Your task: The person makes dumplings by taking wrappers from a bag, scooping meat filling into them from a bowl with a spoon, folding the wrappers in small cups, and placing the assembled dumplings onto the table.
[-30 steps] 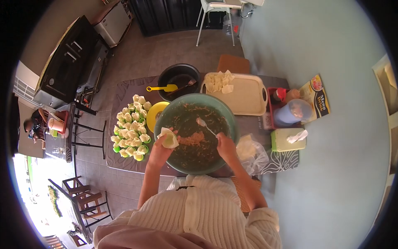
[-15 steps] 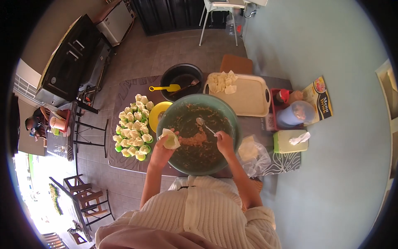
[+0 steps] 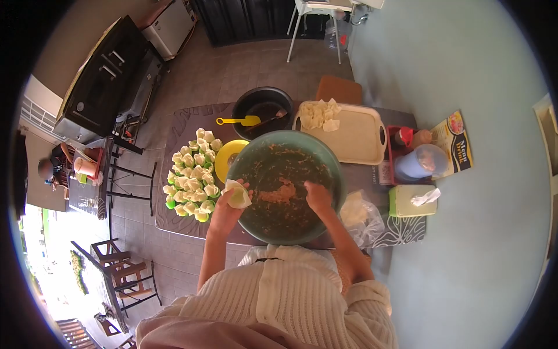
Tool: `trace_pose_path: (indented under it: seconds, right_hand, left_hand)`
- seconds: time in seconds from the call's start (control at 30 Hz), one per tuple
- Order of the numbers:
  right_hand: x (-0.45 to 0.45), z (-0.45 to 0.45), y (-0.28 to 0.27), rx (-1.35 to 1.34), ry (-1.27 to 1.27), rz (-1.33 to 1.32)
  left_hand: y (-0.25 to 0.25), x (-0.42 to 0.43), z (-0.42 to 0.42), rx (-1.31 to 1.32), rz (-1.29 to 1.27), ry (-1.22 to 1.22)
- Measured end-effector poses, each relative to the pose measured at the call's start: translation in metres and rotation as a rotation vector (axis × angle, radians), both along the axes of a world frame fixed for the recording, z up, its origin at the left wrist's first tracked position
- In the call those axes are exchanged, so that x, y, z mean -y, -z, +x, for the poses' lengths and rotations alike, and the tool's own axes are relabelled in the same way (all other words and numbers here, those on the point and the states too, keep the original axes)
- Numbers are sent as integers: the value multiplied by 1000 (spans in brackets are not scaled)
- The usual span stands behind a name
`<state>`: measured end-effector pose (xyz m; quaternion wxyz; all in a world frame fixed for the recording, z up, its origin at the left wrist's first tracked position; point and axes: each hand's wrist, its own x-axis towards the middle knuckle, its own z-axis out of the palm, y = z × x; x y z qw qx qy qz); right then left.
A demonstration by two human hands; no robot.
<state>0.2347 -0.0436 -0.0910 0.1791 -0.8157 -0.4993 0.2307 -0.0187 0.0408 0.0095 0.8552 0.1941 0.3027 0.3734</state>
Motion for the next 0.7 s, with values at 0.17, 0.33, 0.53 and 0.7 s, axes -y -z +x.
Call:
trace_pose_path:
  seconds: [0.17,0.33,0.53,0.7]
  right_hand:
    - [5,-4,-32,55,-169,35]
    - [-2,-4,-34,83,-49,76]
    - [-7,-26,-40,241,-50,-124]
    - [-3,-32,-32,300,-110,-45]
  left_hand:
    - [-2,-1,-3,-10,5,-9]
    - [4,-2,-4,-48,37,-2]
    - [2,-1,-4,-35,28,0]
    - [4,-1,-4,-39,23,4]
